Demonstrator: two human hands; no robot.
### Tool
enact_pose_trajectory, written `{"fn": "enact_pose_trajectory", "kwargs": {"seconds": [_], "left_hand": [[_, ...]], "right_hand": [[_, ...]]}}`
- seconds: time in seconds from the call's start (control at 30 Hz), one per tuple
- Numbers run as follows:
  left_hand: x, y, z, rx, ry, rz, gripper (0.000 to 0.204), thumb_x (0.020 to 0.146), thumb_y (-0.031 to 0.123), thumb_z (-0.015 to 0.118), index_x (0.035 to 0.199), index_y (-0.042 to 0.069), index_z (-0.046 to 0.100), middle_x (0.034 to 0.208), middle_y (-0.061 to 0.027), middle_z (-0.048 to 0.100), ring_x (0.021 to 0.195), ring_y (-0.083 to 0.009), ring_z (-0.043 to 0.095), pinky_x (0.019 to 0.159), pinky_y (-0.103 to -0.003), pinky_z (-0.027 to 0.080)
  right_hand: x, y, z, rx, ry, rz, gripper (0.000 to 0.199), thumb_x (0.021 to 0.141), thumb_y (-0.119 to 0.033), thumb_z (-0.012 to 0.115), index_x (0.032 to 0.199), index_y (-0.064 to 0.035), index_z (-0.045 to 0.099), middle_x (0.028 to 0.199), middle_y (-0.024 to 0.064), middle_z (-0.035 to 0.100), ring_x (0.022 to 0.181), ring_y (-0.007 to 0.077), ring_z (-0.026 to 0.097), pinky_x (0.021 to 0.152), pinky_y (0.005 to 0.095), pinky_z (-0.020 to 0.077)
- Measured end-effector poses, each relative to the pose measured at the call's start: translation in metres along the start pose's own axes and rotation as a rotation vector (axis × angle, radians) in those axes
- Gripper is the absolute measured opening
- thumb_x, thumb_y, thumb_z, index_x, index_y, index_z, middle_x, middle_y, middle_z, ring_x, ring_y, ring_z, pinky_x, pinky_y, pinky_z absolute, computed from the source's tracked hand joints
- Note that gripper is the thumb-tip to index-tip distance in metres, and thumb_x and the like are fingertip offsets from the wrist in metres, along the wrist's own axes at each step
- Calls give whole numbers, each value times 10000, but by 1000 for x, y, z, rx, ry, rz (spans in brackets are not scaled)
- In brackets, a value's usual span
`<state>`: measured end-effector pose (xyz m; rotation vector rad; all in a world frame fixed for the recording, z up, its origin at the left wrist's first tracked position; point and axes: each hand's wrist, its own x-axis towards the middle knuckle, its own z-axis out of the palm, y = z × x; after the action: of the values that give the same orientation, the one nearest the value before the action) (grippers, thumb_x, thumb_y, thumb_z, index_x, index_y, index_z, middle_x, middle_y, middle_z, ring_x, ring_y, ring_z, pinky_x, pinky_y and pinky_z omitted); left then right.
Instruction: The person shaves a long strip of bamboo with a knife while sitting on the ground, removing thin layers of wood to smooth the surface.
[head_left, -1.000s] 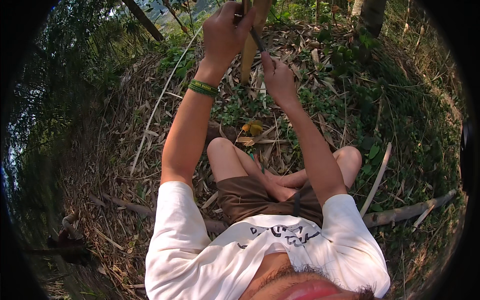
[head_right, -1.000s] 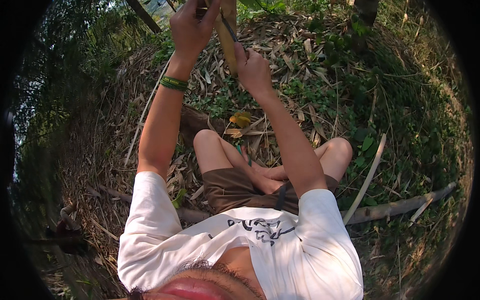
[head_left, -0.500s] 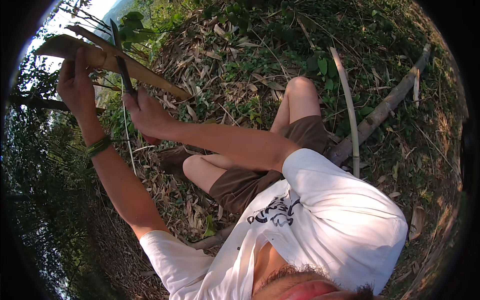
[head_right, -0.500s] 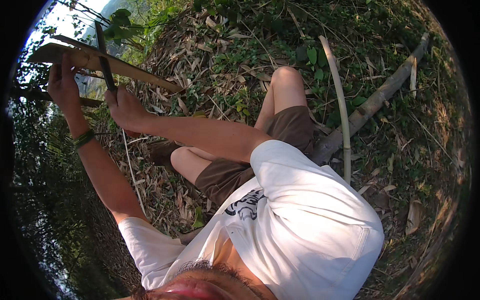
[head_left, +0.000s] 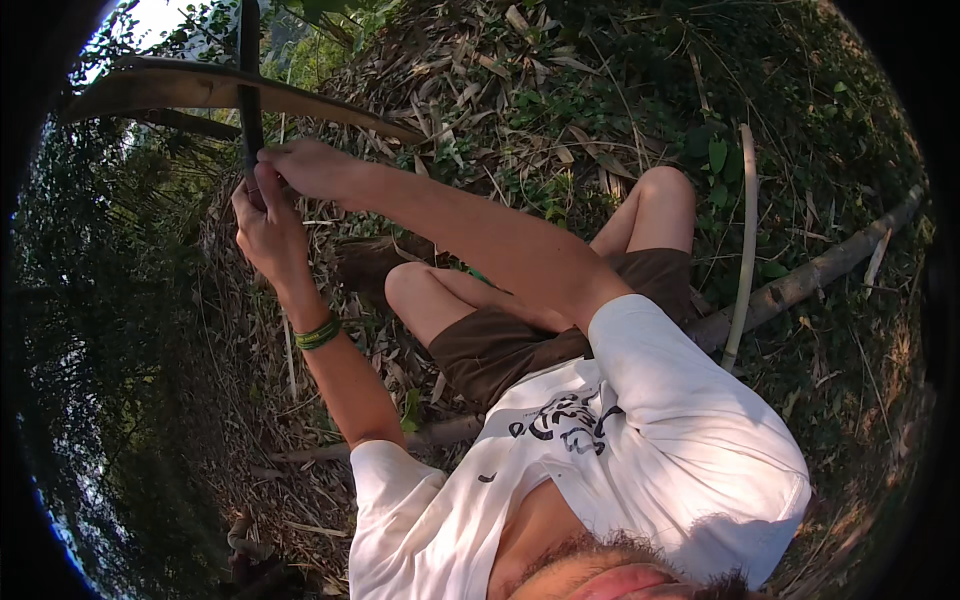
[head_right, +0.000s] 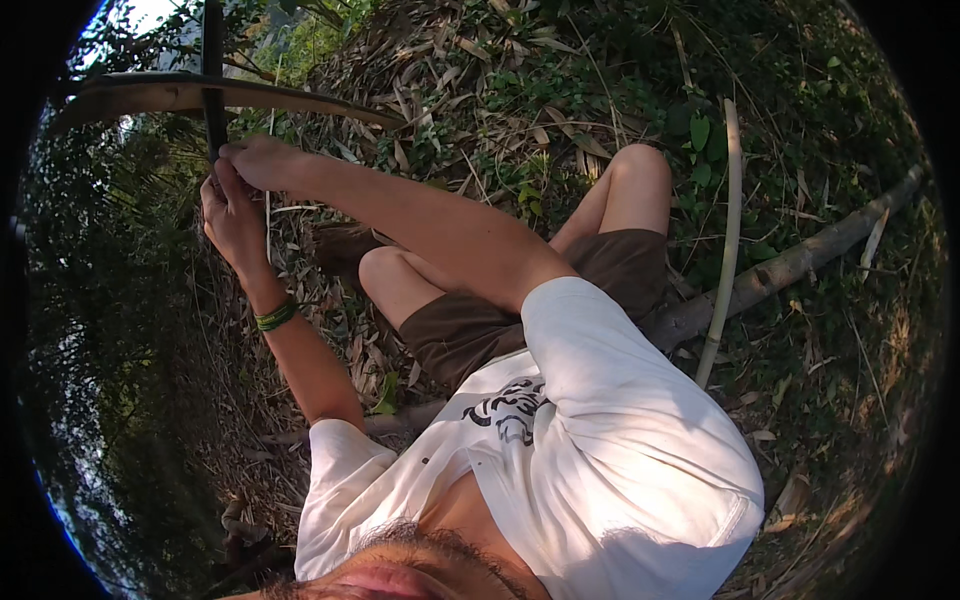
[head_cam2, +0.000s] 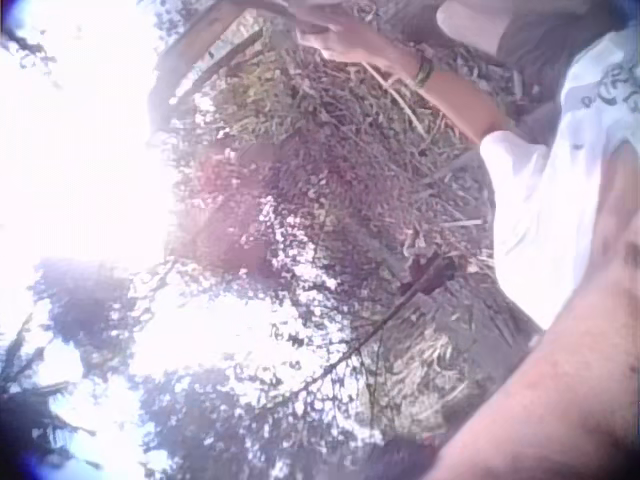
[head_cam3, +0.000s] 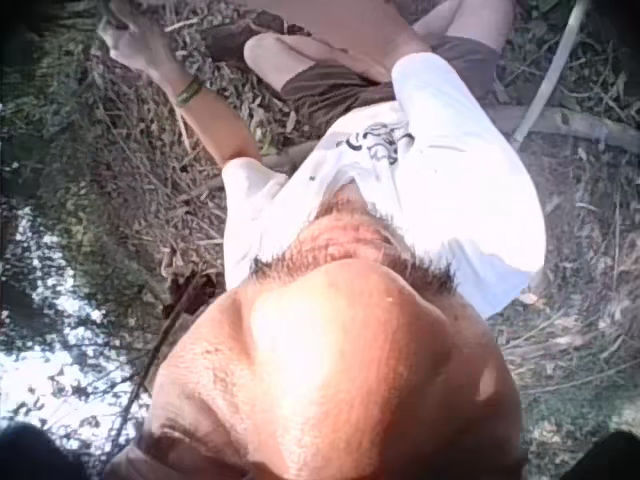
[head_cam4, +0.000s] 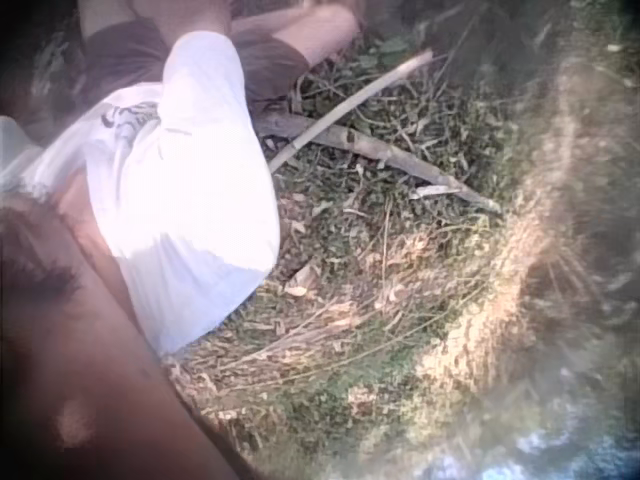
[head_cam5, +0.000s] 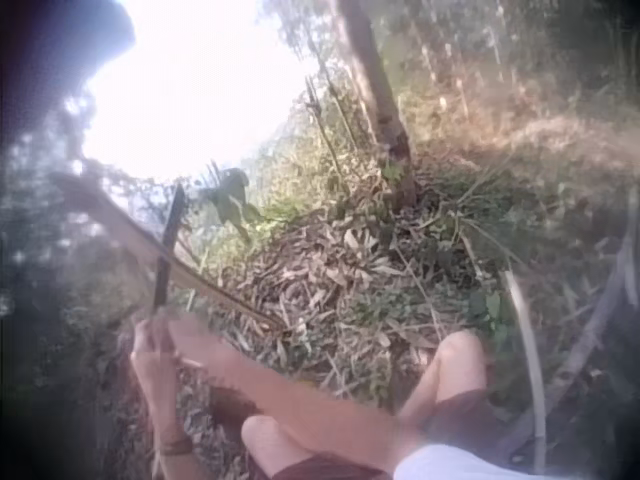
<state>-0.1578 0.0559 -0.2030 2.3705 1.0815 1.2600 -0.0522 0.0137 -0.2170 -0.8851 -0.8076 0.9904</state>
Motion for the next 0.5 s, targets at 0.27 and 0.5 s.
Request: {"fn": "enact_pose_trajectory", "kwargs": {"seconds": [0.27,0.5], "left_hand": [[37,-83,-27,31,-105,184,459,917,487,696,856,33,674,542,-56,506,489,-171,428,507,-348,371],[91,-80,-21,-182,-69,497,559,891,563,695,740,25,675,493,-37,432,438,-145,396,459,-337,308]], "right_hand": [[12,-91,-61,-1241,388,-1354,305,916,-295,643,1136,-84,643,1113,132,629,1160,265,541,1046,497,294],[41,-163,-95,-1976,-8,-1250,186,947,-253,595,944,-76,650,880,92,642,932,267,644,1003,451,471]]}}
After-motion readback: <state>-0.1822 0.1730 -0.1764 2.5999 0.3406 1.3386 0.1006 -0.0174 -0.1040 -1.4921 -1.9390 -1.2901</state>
